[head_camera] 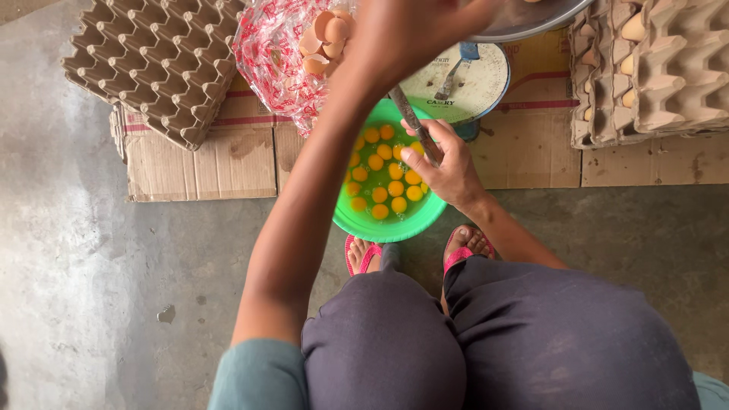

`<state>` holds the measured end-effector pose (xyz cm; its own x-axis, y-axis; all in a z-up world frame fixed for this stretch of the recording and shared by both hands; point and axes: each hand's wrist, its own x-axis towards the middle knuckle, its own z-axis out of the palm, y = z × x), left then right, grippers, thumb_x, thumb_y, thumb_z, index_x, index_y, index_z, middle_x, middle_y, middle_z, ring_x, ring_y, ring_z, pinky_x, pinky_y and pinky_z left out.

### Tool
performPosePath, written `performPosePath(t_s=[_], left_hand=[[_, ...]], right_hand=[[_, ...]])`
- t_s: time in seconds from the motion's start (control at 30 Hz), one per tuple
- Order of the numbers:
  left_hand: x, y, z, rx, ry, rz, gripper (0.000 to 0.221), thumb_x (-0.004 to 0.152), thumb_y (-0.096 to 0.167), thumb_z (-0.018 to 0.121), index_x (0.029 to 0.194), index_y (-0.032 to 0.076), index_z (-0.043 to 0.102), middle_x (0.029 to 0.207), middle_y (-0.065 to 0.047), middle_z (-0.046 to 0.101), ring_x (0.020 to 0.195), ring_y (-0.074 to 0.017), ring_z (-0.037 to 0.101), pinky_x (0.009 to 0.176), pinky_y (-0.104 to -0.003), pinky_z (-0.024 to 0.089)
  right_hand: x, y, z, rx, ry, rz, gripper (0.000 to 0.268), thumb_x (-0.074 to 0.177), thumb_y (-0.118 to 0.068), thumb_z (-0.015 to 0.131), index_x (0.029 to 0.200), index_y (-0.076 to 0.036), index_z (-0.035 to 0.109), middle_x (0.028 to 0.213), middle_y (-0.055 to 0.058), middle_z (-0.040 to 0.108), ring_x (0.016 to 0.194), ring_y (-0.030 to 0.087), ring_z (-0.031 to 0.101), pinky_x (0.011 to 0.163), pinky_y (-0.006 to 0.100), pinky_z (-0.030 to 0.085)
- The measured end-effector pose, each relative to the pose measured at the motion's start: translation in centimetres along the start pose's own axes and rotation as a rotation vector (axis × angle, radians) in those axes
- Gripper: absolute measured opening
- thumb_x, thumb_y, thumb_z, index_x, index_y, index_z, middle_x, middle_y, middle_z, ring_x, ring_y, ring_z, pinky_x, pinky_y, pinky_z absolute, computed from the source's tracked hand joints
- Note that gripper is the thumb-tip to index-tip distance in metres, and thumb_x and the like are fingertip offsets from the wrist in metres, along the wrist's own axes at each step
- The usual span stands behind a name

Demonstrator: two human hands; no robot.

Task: The person cracks multiple eggs one by one into a green bowl using a knife to tap the shells. The person discards the shells into a plastic bag and continues until the bowl contains many yolks.

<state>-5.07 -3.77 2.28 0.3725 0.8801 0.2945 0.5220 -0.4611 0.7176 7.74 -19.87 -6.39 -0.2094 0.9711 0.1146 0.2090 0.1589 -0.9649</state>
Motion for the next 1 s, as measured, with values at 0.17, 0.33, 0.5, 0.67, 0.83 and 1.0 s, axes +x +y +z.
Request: performPosePath(t_s=[0.17,0.33,0.5,0.67,0.83,1.0], left_hand=[[-12.8,0.9,-7.5,-0.936,0.019,-0.052,0.061,0.099,-0.001,0.085,0.148,-0.002,0.048,0.141,-0.01,0.06,0.13,-0.0194,0.061,0.118,-0.033,0.056],[-18.6,-2.3,-6.2,-1.125,0.122,-0.445,0.073,0.085,0.003,0.084,0.147,0.0,0.047,0.135,-0.013,0.061,0.122,-0.0227,0.065,0.106,-0.038,0.055],[-20.4,-5.0,-3.7,-1.154,0.117,-0.479,0.063,0.088,0.001,0.083,0.143,-0.006,0.053,0.133,-0.014,0.066,0.123,-0.0241,0.067,0.109,-0.037,0.057],[-20.0,-5.9,-2.0,-1.17,0.077,-0.439,0.064,0.087,0.002,0.083,0.143,-0.006,0.052,0.136,-0.014,0.066,0.126,-0.0222,0.065,0.108,-0.036,0.057],[-19.5,-6.1,-1.3,-1.132,0.029,-0.428,0.068,0.089,0.004,0.083,0.147,-0.005,0.049,0.137,-0.015,0.064,0.127,-0.0227,0.064,0.11,-0.037,0.056],[-19.7,-5.7,-1.5,-1.126,-0.036,-0.409,0.072,0.088,0.008,0.083,0.148,-0.003,0.046,0.141,-0.013,0.061,0.13,-0.0213,0.063,0.109,-0.037,0.056]], right_hand=[[0.5,-1.1,0.4,0.123,0.018,0.203,0.037,0.111,-0.026,0.051,0.141,-0.007,0.057,0.097,0.002,0.072,0.067,0.004,0.054,0.058,0.021,0.047],[-0.5,-4.7,1.6,-0.058,0.011,-0.066,0.045,0.116,-0.019,0.047,0.159,-0.008,0.042,0.109,0.007,0.07,0.083,0.008,0.067,0.065,0.024,0.054],[-0.9,-6.1,2.7,-0.178,0.109,-0.319,0.043,0.117,-0.01,0.049,0.16,-0.011,0.042,0.149,0.015,0.062,0.086,0.014,0.068,0.077,0.029,0.058],[-0.3,-5.7,2.9,-0.375,0.013,-0.345,0.046,0.115,-0.006,0.05,0.16,-0.013,0.046,0.149,0.014,0.061,0.109,0.022,0.069,0.092,0.033,0.059],[0.1,-5.5,1.9,-0.243,0.009,-0.091,0.046,0.111,-0.009,0.053,0.156,-0.008,0.047,0.132,0.013,0.07,0.094,0.017,0.066,0.083,0.03,0.056],[2.0,-4.4,1.2,-0.137,-0.009,-0.117,0.051,0.102,-0.013,0.074,0.147,0.001,0.053,0.113,0.01,0.073,0.098,0.01,0.069,0.082,0.027,0.056]])
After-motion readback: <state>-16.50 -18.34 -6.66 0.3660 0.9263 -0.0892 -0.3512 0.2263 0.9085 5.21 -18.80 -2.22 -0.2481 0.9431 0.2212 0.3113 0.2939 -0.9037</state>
